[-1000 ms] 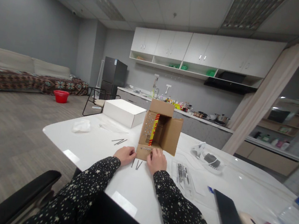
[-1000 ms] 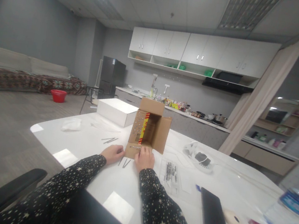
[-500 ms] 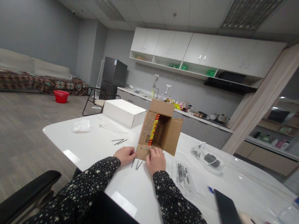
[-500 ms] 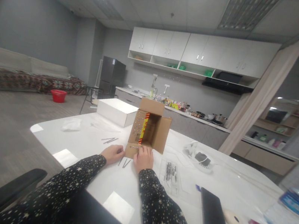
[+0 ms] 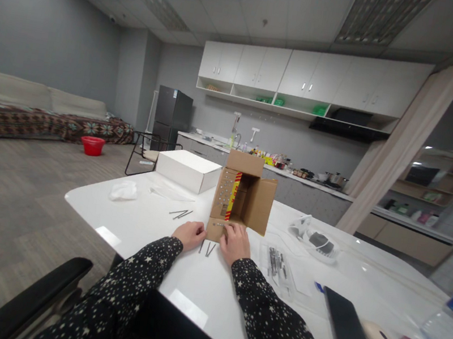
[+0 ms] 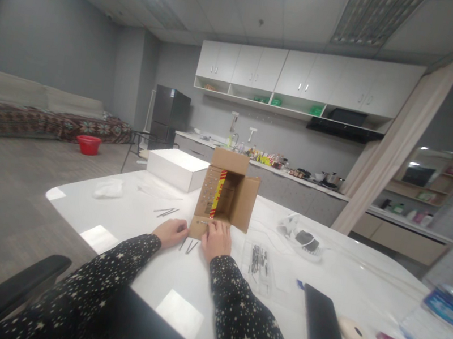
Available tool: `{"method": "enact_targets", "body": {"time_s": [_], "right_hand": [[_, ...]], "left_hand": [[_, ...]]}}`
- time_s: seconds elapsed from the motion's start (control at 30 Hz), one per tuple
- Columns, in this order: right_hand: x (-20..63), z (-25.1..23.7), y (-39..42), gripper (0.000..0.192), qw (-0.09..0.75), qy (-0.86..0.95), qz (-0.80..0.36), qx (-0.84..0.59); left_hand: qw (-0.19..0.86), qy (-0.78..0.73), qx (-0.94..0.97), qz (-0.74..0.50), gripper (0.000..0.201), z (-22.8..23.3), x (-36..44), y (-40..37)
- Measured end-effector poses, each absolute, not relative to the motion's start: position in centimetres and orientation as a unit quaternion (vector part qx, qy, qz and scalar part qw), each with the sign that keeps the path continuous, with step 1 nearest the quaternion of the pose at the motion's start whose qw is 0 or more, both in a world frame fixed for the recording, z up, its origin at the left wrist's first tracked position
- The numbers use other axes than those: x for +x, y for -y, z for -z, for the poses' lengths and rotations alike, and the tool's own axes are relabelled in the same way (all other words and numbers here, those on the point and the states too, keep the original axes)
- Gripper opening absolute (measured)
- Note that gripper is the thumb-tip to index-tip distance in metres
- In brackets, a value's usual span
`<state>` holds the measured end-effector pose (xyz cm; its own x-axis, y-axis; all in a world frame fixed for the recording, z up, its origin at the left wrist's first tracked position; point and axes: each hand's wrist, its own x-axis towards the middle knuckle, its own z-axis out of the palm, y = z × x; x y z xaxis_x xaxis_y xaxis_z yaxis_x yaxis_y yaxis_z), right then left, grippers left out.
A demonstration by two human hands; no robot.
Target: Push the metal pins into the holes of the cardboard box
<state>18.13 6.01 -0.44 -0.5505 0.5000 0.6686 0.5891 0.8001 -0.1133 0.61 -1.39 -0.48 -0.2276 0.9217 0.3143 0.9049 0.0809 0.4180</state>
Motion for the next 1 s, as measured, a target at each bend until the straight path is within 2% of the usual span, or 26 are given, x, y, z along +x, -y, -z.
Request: {"method": "enact_targets", "body": {"time_s": [0.17,0.47,0.63,1.0], "right_hand": [[18.1,0.8,-6.6,0.034,0.383,0.873,0.012,-0.301],[17.6,1.8,-7.7,0.040,0.446,0.828,-0.146,-0.308],[17.6,1.8,-8.0,0.036,0.464,0.814,-0.158,-0.311],[17.6,1.5,-7.5,0.035,0.444,0.819,-0.141,-0.335]], "left_hand": [[0.014,-0.735,0.622,-0.269,0.027,0.5,0.7,1.4],[0.017,-0.734,0.624,-0.267,0.026,0.2,0.7,1.6],[0.022,-0.736,0.621,-0.269,0.026,0.2,0.8,1.7],[0.021,-0.738,0.618,-0.270,0.026,0.3,0.7,1.6]]}}
